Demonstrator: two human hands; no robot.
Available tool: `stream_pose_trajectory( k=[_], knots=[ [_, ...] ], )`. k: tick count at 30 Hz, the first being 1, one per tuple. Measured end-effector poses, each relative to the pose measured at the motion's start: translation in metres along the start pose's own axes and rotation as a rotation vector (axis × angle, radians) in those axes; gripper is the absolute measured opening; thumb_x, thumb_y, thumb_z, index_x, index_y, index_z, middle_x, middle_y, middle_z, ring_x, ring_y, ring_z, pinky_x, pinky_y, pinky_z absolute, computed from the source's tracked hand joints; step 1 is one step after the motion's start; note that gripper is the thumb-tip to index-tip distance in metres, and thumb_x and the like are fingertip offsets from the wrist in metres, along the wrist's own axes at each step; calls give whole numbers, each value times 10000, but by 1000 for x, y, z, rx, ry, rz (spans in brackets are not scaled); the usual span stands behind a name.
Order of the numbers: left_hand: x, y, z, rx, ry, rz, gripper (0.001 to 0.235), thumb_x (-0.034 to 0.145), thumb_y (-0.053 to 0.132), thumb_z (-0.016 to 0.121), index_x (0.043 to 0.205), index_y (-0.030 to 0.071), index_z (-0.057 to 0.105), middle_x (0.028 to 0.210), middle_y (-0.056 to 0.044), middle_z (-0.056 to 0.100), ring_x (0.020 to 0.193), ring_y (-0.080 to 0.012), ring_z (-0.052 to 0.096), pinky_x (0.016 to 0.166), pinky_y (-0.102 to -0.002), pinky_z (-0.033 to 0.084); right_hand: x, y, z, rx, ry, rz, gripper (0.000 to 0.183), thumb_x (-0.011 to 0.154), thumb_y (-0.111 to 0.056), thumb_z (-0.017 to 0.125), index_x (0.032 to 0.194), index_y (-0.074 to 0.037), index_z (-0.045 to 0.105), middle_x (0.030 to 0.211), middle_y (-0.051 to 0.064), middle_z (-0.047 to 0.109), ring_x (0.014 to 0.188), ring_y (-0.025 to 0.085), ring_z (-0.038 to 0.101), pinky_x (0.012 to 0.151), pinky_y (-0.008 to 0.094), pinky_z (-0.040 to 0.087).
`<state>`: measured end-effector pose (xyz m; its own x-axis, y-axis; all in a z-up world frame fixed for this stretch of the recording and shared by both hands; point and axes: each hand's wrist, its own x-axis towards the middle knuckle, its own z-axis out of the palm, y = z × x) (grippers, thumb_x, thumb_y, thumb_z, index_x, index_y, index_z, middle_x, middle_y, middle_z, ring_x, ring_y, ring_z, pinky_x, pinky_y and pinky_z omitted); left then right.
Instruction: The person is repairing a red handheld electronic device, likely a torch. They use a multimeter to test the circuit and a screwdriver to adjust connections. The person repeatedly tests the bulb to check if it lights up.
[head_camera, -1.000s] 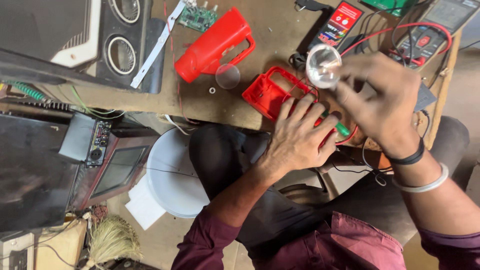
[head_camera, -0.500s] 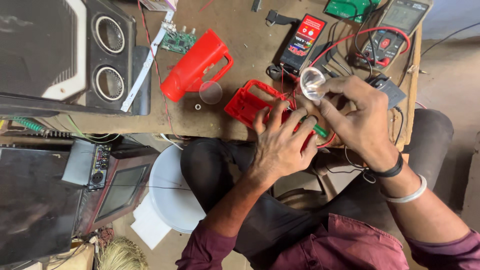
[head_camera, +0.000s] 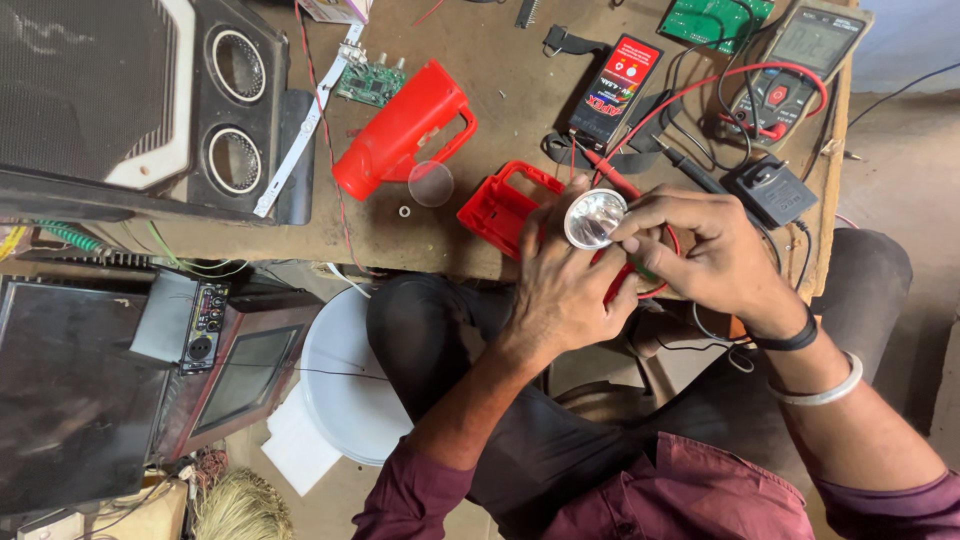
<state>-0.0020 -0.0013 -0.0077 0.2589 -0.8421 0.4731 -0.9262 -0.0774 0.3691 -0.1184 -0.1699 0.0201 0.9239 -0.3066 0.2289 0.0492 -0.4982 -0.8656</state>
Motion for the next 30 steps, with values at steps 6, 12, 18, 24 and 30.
stream_pose_trajectory(
  k=[6,12,18,24,30],
  knots=[
    [-3,-2,2,-81,-13,-9,338,896,297,759,1167,96,726,1236,-114,638,1269,-320,555,1140,-560,390,-3,16,-4,323,-41,73,203,851,69,552,957,-22,699,976,67,689,843,124,620,748,266,493],
    [-4,-2,4,-66,17,0,371,881,291,755,1198,99,730,1265,-134,635,1247,-368,534,1129,-542,412,-2,23,-3,202,61,126,205,851,84,522,937,-8,683,939,53,703,806,93,614,736,253,518],
    [-5,-3,5,-59,46,7,407,873,292,758,1220,85,711,1379,-230,599,1317,-390,535,1141,-530,423,23,33,2,-7,96,333,192,960,-86,679,1123,-20,758,951,81,750,809,101,660,721,260,537],
    [-4,-3,7,-83,34,4,431,885,282,766,1267,91,711,1326,-181,621,1282,-386,538,1147,-538,423,49,44,19,180,-44,439,224,930,-186,760,1099,-41,793,899,38,787,756,80,669,672,251,571],
    [-3,-4,5,-94,32,15,416,874,285,776,1241,104,705,1328,-177,625,1305,-389,541,1184,-553,402,51,35,25,622,14,659,227,946,-149,722,1084,20,783,877,71,767,712,86,677,641,245,570]
  ],
)
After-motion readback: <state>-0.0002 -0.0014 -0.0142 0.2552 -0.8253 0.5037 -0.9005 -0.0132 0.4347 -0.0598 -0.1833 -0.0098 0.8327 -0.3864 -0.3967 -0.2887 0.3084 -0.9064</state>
